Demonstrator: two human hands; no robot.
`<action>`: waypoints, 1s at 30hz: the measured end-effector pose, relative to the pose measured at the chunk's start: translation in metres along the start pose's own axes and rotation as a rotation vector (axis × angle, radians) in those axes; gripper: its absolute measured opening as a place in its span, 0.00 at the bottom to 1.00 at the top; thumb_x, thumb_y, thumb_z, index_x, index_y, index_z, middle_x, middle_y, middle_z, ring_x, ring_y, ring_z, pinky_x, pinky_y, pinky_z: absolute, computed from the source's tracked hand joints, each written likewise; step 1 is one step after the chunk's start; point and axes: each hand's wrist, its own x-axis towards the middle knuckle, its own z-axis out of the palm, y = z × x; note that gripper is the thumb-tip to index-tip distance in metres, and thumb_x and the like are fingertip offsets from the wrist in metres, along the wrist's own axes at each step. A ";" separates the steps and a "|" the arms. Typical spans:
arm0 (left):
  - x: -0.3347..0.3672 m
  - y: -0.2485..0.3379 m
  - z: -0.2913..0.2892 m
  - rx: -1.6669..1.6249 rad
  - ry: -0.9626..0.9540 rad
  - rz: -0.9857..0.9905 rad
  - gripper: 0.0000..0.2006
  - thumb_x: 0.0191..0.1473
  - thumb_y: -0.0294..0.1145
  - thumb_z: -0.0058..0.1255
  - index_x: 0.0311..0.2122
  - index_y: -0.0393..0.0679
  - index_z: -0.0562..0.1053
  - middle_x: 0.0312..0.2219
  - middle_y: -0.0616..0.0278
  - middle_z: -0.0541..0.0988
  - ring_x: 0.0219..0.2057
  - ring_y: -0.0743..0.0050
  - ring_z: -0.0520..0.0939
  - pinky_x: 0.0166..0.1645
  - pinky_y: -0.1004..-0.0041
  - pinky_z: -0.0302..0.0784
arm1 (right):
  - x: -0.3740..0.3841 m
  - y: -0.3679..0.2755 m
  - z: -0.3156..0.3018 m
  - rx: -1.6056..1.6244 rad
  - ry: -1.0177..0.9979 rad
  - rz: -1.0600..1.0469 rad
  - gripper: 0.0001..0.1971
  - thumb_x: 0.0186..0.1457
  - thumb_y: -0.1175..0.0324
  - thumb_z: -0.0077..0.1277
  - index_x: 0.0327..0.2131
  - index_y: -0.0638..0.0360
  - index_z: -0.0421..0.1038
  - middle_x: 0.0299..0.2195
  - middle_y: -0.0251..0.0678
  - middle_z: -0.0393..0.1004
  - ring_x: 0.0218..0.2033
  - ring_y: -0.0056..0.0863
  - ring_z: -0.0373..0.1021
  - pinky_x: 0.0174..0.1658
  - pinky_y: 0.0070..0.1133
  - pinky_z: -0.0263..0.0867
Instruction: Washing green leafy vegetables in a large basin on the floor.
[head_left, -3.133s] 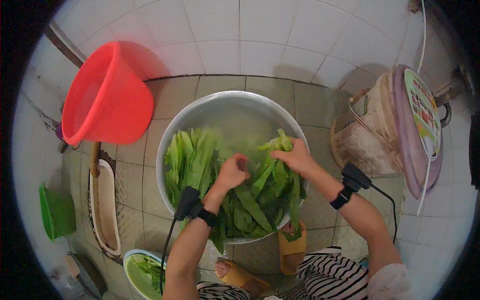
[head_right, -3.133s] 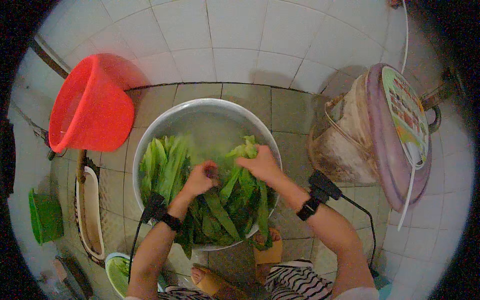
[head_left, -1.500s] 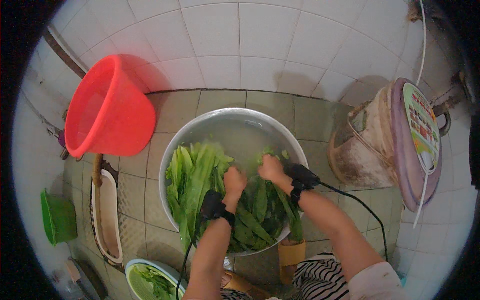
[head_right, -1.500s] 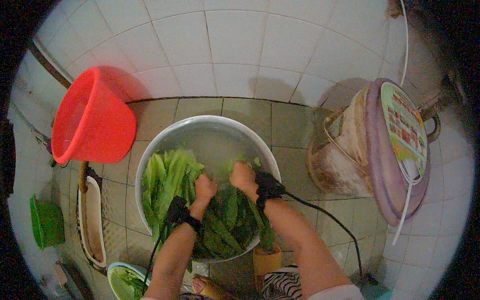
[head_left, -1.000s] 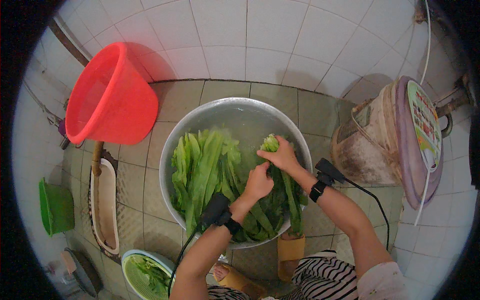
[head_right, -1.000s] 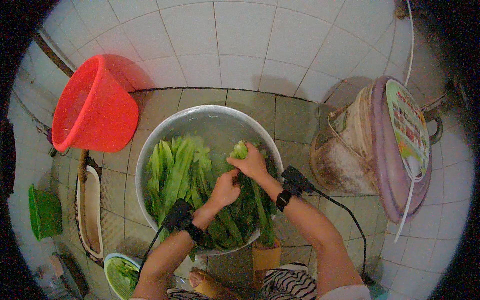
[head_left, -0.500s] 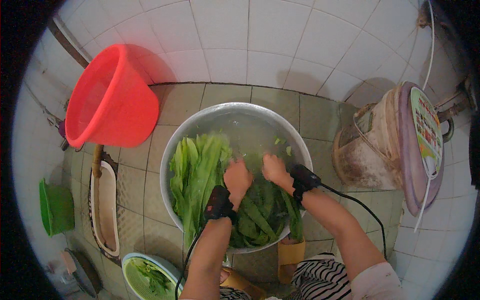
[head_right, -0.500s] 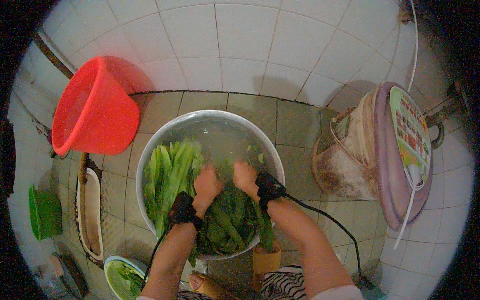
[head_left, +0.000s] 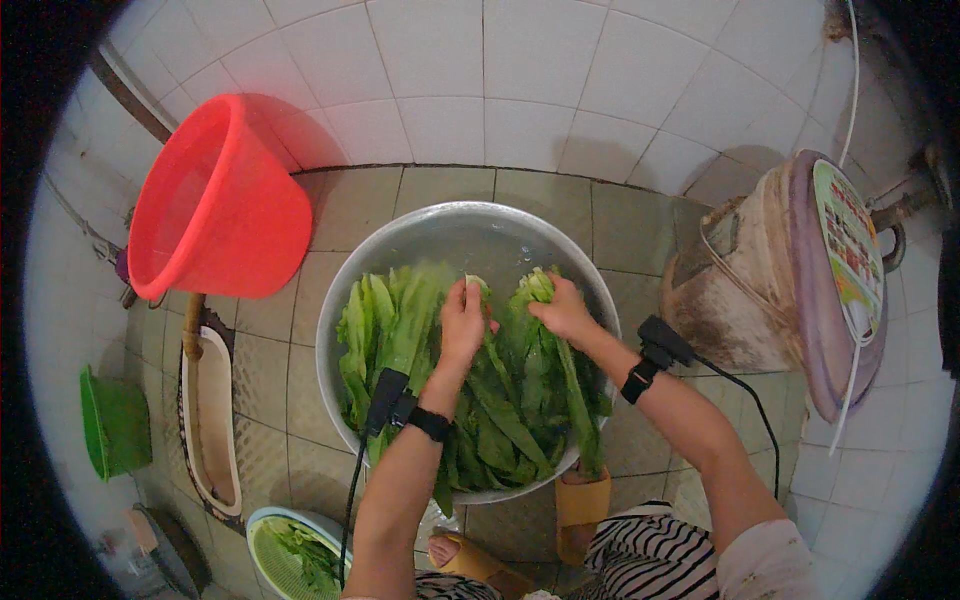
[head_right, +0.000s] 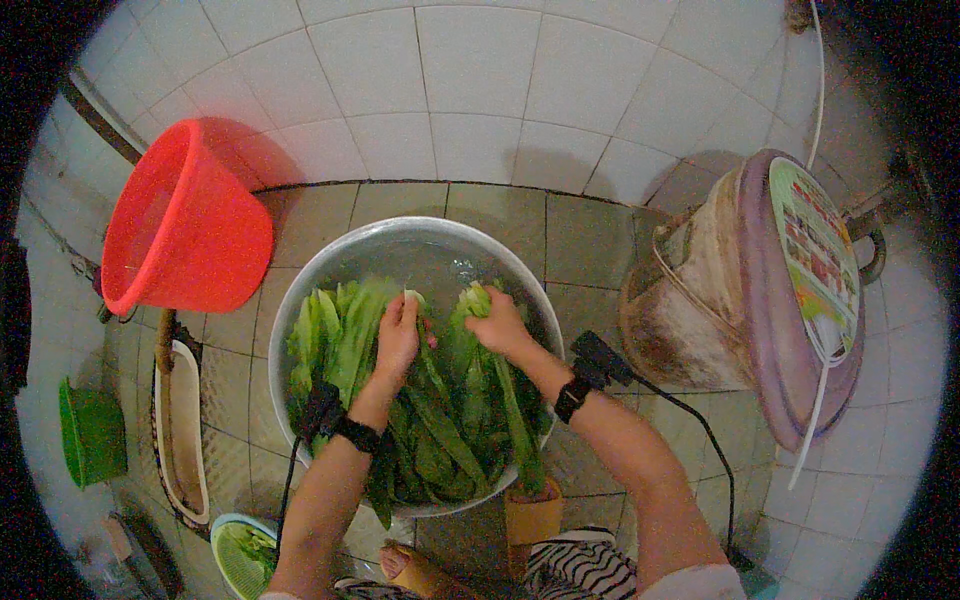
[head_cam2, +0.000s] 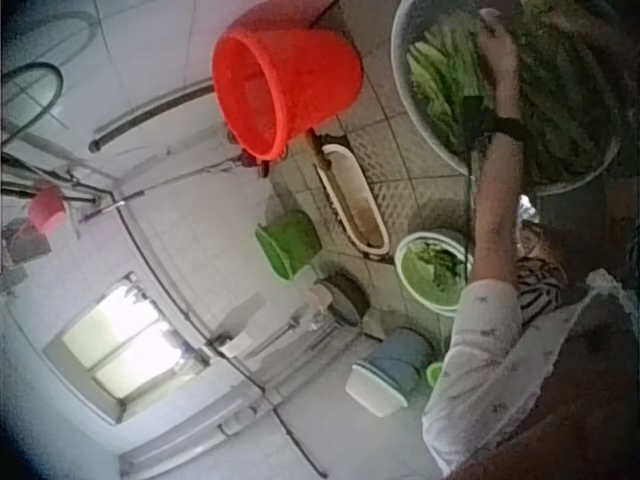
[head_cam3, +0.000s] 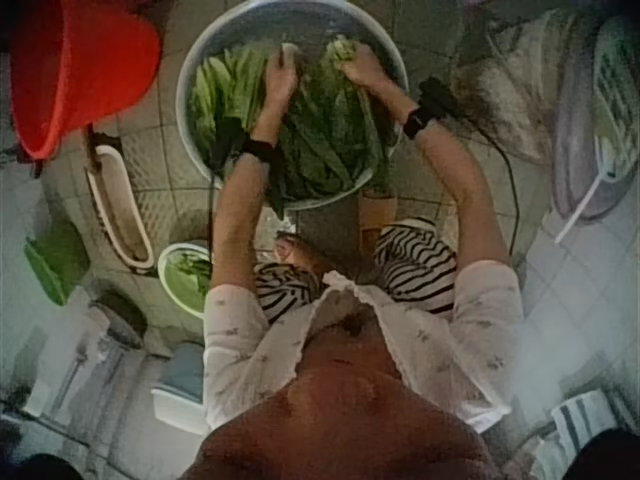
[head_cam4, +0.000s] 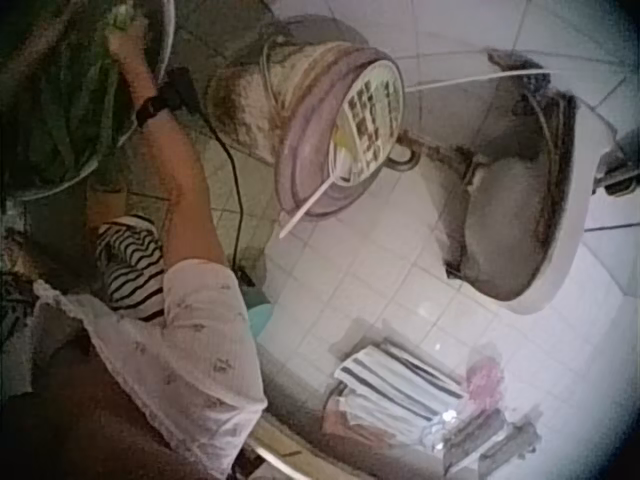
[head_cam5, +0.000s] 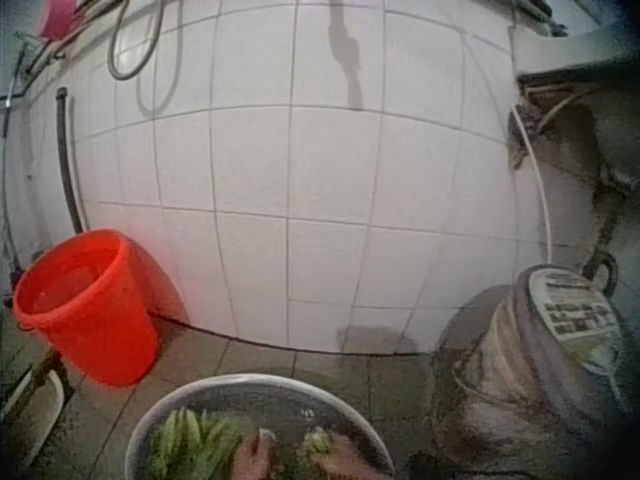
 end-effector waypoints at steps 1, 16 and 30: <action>0.007 -0.011 -0.002 0.003 0.005 0.004 0.23 0.49 0.41 0.43 0.46 0.36 0.60 0.35 0.53 0.71 0.32 0.67 0.74 0.34 0.70 0.69 | 0.001 -0.003 0.005 -0.030 0.033 -0.037 0.22 0.33 0.70 0.51 0.37 0.66 0.61 0.31 0.47 0.69 0.33 0.39 0.67 0.37 0.27 0.62; -0.019 -0.003 0.010 1.246 0.181 0.537 0.29 0.40 0.20 0.41 0.50 0.38 0.49 0.40 0.42 0.62 0.34 0.43 0.70 0.35 0.57 0.66 | -0.010 -0.008 0.017 -0.372 0.099 0.109 0.23 0.37 0.68 0.50 0.39 0.66 0.57 0.31 0.55 0.67 0.35 0.50 0.65 0.37 0.36 0.61; -0.004 -0.024 0.020 1.119 0.265 0.194 0.14 0.51 0.40 0.33 0.32 0.40 0.66 0.17 0.45 0.72 0.22 0.43 0.73 0.28 0.55 0.67 | -0.009 -0.002 0.036 -0.570 0.010 0.112 0.14 0.42 0.67 0.47 0.32 0.65 0.61 0.24 0.53 0.68 0.29 0.52 0.65 0.34 0.39 0.61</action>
